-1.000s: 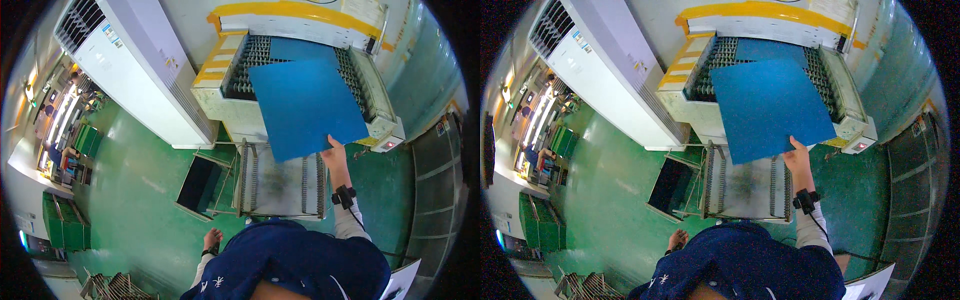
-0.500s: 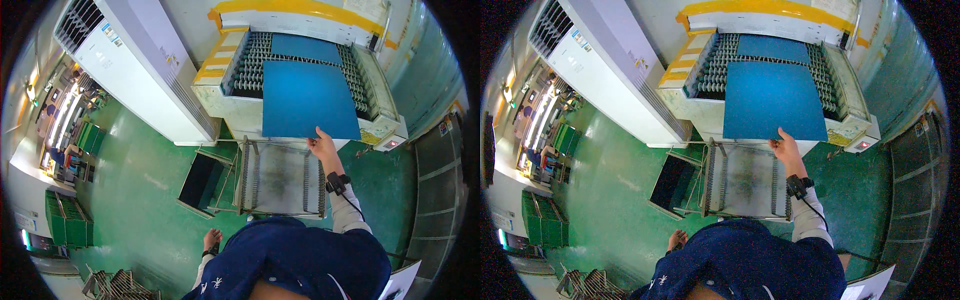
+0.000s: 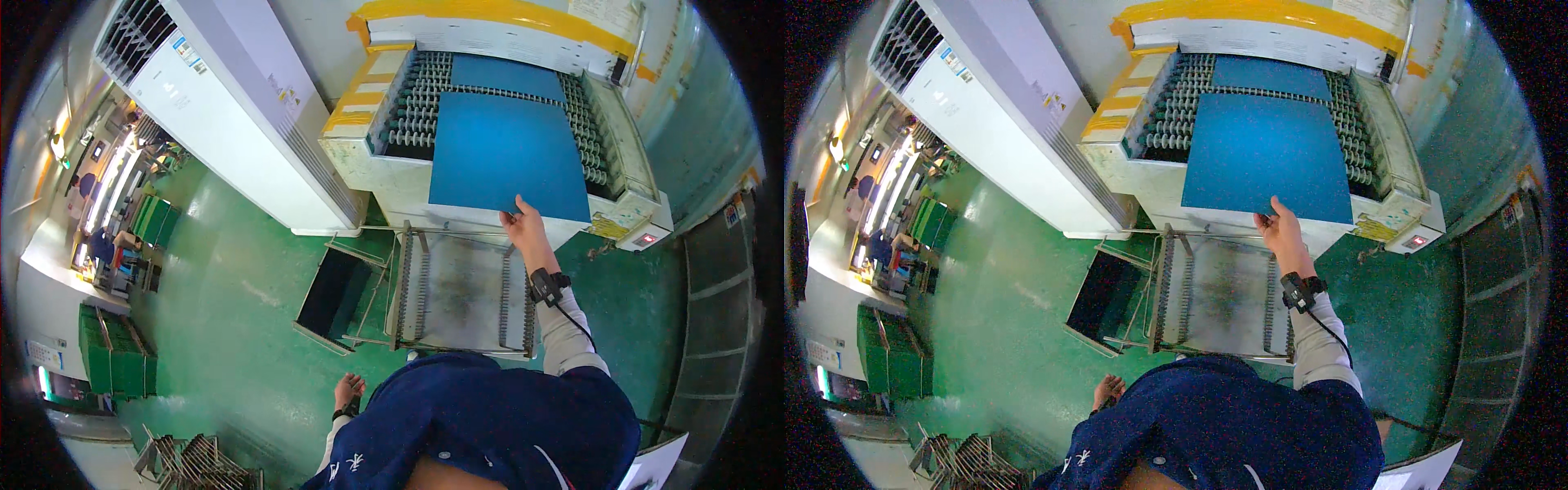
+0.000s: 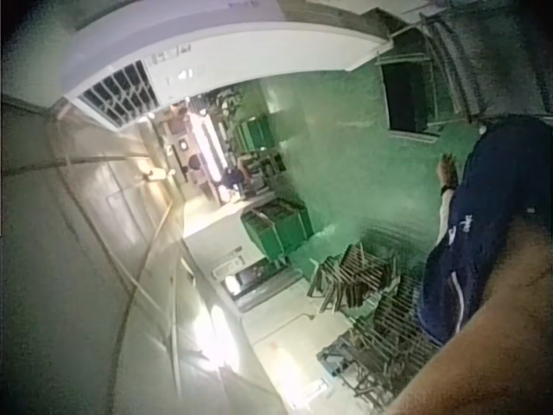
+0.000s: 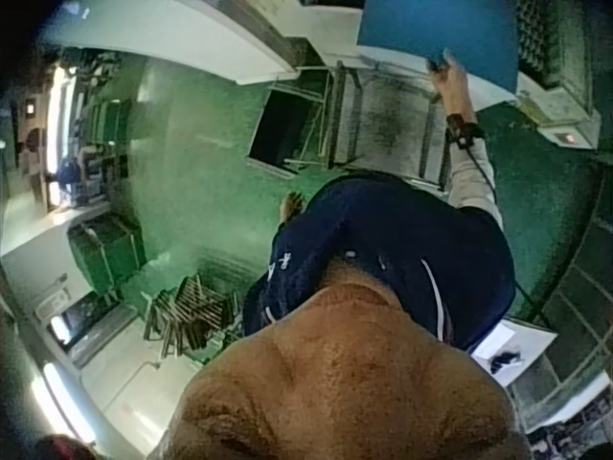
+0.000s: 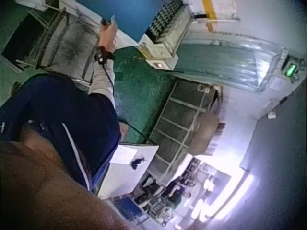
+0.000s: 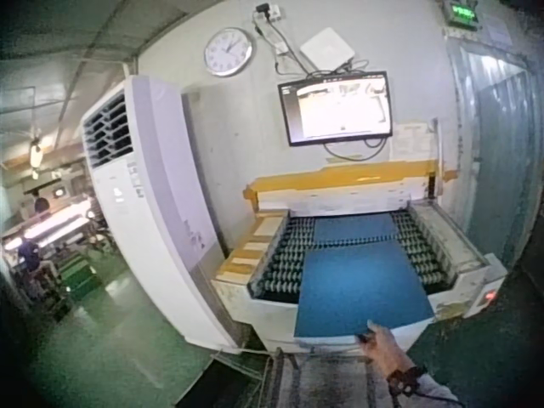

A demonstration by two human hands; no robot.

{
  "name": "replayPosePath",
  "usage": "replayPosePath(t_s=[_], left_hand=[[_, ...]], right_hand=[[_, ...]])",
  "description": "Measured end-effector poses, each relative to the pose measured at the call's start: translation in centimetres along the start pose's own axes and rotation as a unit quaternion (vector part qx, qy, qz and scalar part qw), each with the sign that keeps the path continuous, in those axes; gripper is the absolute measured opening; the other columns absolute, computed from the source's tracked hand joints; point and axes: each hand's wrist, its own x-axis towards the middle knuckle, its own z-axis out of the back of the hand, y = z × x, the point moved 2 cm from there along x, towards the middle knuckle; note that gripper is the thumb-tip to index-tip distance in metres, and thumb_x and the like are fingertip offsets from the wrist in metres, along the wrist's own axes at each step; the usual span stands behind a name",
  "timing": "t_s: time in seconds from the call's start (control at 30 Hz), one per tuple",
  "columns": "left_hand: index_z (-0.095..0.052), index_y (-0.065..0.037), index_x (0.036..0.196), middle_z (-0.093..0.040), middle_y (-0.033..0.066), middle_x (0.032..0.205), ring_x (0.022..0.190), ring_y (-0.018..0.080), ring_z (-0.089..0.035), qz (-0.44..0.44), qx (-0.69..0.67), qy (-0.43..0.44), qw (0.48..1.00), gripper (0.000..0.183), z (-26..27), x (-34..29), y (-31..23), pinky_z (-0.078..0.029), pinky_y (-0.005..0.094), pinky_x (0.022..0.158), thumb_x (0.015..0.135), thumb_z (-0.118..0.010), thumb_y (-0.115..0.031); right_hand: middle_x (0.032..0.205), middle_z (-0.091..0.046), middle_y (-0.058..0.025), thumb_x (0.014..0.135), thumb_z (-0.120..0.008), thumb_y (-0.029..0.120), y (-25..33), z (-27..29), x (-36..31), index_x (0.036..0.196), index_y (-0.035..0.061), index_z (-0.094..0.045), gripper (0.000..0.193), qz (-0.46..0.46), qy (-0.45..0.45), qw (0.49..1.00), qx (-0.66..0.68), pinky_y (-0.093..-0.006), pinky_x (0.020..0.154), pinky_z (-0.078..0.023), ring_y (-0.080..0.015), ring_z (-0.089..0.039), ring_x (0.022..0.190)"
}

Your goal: Unloading processed blue metal sheets from a machine and placing them into a vertical storage rack.

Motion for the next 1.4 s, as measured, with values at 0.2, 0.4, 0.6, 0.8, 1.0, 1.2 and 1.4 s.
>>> replayPosePath(t_s=[0.2, 0.4, 0.6, 0.8, 1.0, 1.2, 1.4], left_hand=[[-0.041, 0.002, 0.113, -0.052, 0.0172, 0.104, 0.080, 0.0287, -0.056, 0.026, -0.005, -0.031, 0.999, 0.036, 0.0, -0.4, 0.2, -0.048, 0.0370, 0.059, 0.088, -0.047, -0.022], [-0.041, 0.003, 0.112, -0.053, 0.0168, 0.104, 0.082, 0.0284, -0.056, 0.019, 0.017, -0.069, 0.997, 0.035, -0.8, -1.6, 0.1, -0.048, 0.0366, 0.059, 0.088, -0.047, -0.023], [-0.039, 0.003, 0.117, -0.051, 0.0176, 0.110, 0.085, 0.0291, -0.056, 0.023, 0.044, -0.051, 0.997, 0.039, -1.0, -1.8, -0.1, -0.048, 0.0365, 0.061, 0.089, -0.045, -0.024], [-0.038, 0.003, 0.119, -0.047, 0.0180, 0.115, 0.091, 0.0303, -0.053, 0.024, 0.022, -0.048, 0.998, 0.040, -0.6, -1.6, 0.1, -0.048, 0.0365, 0.065, 0.090, -0.044, -0.025], [-0.038, 0.002, 0.119, -0.047, 0.0162, 0.112, 0.084, 0.0284, -0.051, 0.033, 0.034, -0.062, 0.997, 0.041, -0.8, -1.3, 0.0, -0.046, 0.0380, 0.066, 0.090, -0.043, -0.028], [-0.036, 0.001, 0.121, -0.046, 0.0138, 0.114, 0.085, 0.0275, -0.051, 0.054, 0.039, -0.044, 0.997, 0.043, -0.3, -1.0, -0.1, -0.046, 0.0381, 0.069, 0.091, -0.042, -0.029], [-0.034, 0.000, 0.124, -0.045, 0.0125, 0.117, 0.092, 0.0278, -0.050, 0.062, 0.038, -0.039, 0.997, 0.045, 0.1, -0.7, 0.0, -0.045, 0.0379, 0.074, 0.091, -0.042, -0.030]], right_hand=[[0.089, -0.052, -0.0113, 0.082, -0.060, 0.018, -0.2, -0.1, 1.0, 0.092, 0.0048, -0.048, 0.020, 0.008, 0.009, 1.000, -0.006, -0.0370, 0.069, -0.049, -0.0253, -0.051, 0.078], [0.092, -0.053, -0.0109, 0.084, -0.057, 0.019, -0.2, -0.3, 1.7, 0.094, 0.0052, -0.049, 0.019, 0.009, 0.031, 0.999, -0.007, -0.0374, 0.072, -0.047, -0.0251, -0.051, 0.081], [0.095, -0.053, -0.0111, 0.084, -0.058, 0.019, 0.0, -0.7, 1.9, 0.097, 0.0055, -0.048, 0.021, 0.015, 0.055, 0.998, -0.008, -0.0362, 0.076, -0.045, -0.0244, -0.050, 0.085], [0.094, -0.053, -0.0119, 0.082, -0.060, 0.019, 0.2, -1.4, 1.6, 0.097, 0.0063, -0.048, 0.023, 0.015, 0.032, 0.999, -0.003, -0.0362, 0.075, -0.045, -0.0248, -0.049, 0.085], [0.094, -0.053, -0.0119, 0.082, -0.060, 0.019, 0.1, -1.5, 1.7, 0.099, 0.0070, -0.047, 0.024, 0.020, 0.040, 0.999, 0.007, -0.0384, 0.075, -0.045, -0.0253, -0.049, 0.085], [0.094, -0.053, -0.0119, 0.083, -0.059, 0.017, 0.1, -1.6, 1.9, 0.100, 0.0074, -0.047, 0.023, 0.023, 0.041, 0.999, 0.014, -0.0390, 0.076, -0.045, -0.0254, -0.049, 0.084], [0.093, -0.053, -0.0110, 0.082, -0.059, 0.015, 0.0, -1.4, 2.3, 0.099, 0.0071, -0.047, 0.022, 0.019, 0.037, 0.999, 0.004, -0.0382, 0.076, -0.045, -0.0247, -0.050, 0.083]])
